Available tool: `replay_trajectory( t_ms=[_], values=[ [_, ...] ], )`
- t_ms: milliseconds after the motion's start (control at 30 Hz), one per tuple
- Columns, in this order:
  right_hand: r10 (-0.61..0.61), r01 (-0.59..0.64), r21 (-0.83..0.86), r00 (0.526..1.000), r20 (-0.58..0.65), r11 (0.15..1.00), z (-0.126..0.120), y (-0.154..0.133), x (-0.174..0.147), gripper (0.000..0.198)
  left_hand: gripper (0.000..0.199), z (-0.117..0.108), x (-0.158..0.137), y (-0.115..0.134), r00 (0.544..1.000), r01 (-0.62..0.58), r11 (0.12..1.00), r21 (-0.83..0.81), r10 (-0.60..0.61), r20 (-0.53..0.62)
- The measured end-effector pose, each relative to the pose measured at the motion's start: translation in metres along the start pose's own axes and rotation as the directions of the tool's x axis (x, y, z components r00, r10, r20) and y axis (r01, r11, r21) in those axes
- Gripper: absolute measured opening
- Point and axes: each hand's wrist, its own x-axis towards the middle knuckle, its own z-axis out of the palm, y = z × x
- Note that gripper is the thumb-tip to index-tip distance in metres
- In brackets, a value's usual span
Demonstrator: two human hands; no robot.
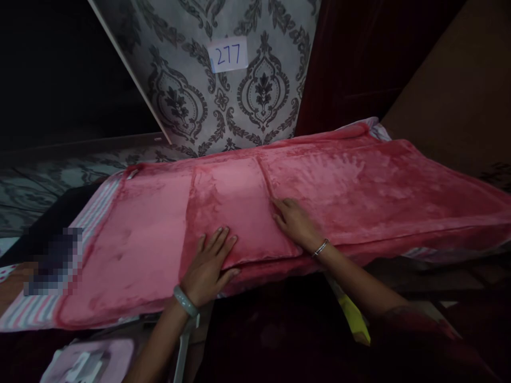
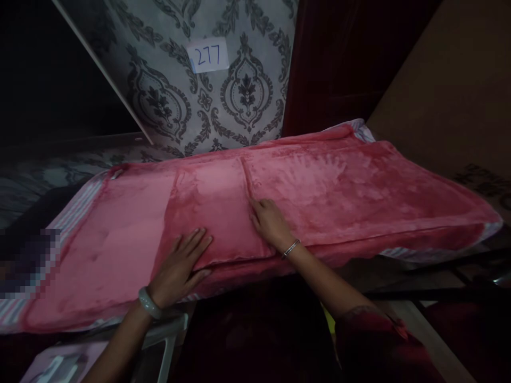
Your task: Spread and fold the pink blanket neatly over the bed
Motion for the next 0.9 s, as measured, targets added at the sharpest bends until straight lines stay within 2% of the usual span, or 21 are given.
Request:
replay_trajectory(
  t_ms=[133, 300, 467, 567, 633, 700, 733, 800, 833, 867, 900],
  values=[
    [-0.019, 0.018, 0.031, 1.0, 0.025, 0.999, -0.002, -0.001, 0.001, 0.047, 0.069, 0.003, 0.0, 0.007, 1.0, 0.002, 1.0, 0.016, -0.002, 0.001],
    [-0.017, 0.023, 0.134, 0.999, -0.043, 0.991, 0.01, 0.013, 0.001, 0.046, 0.056, 0.005, -0.002, 0.016, 0.998, -0.027, 1.0, 0.008, 0.027, -0.052],
    [-0.003, 0.0, 0.089, 0.999, 0.034, 0.996, 0.011, 0.019, 0.003, 0.046, 0.059, 0.015, -0.006, 0.031, 0.997, -0.038, 0.999, 0.025, 0.04, -0.073],
    [-0.072, 0.072, 0.014, 0.997, 0.0, 0.997, 0.0, 0.004, 0.014, 0.044, 0.062, 0.014, -0.009, 0.043, 0.996, -0.071, 0.996, -0.049, 0.068, -0.054],
    [-0.188, 0.188, 0.017, 0.982, -0.018, 0.982, -0.006, -0.016, 0.027, 0.049, 0.057, 0.005, -0.011, 0.048, 0.99, -0.141, 0.975, -0.172, 0.137, -0.033],
    [-0.302, 0.3, 0.052, 0.953, 0.039, 0.953, -0.008, -0.043, 0.046, 0.057, 0.048, -0.012, -0.01, 0.043, 0.981, -0.193, 0.926, -0.325, 0.189, -0.043],
    [-0.339, 0.334, 0.066, 0.937, 0.089, 0.94, -0.007, -0.057, 0.056, 0.06, 0.046, -0.022, -0.007, 0.035, 0.985, -0.174, 0.906, -0.386, 0.159, -0.072],
    [-0.359, 0.351, 0.072, 0.915, 0.185, 0.934, -0.003, -0.087, 0.079, 0.065, 0.046, -0.043, 0.006, 0.01, 0.982, -0.038, 0.891, -0.452, -0.05, -0.18],
    [-0.351, 0.345, 0.066, 0.91, 0.218, 0.936, 0.001, -0.102, 0.089, 0.065, 0.049, -0.052, 0.016, -0.007, 0.947, 0.079, 0.885, -0.459, -0.21, -0.243],
    [-0.344, 0.34, 0.06, 0.908, 0.238, 0.939, 0.005, -0.115, 0.099, 0.065, 0.051, -0.059, 0.028, -0.024, 0.888, 0.184, 0.871, -0.456, -0.346, -0.304],
    [-0.34, 0.337, 0.053, 0.908, 0.245, 0.94, 0.01, -0.127, 0.107, 0.065, 0.054, -0.063, 0.041, -0.041, 0.838, 0.266, 0.855, -0.445, -0.433, -0.332]
  ],
)
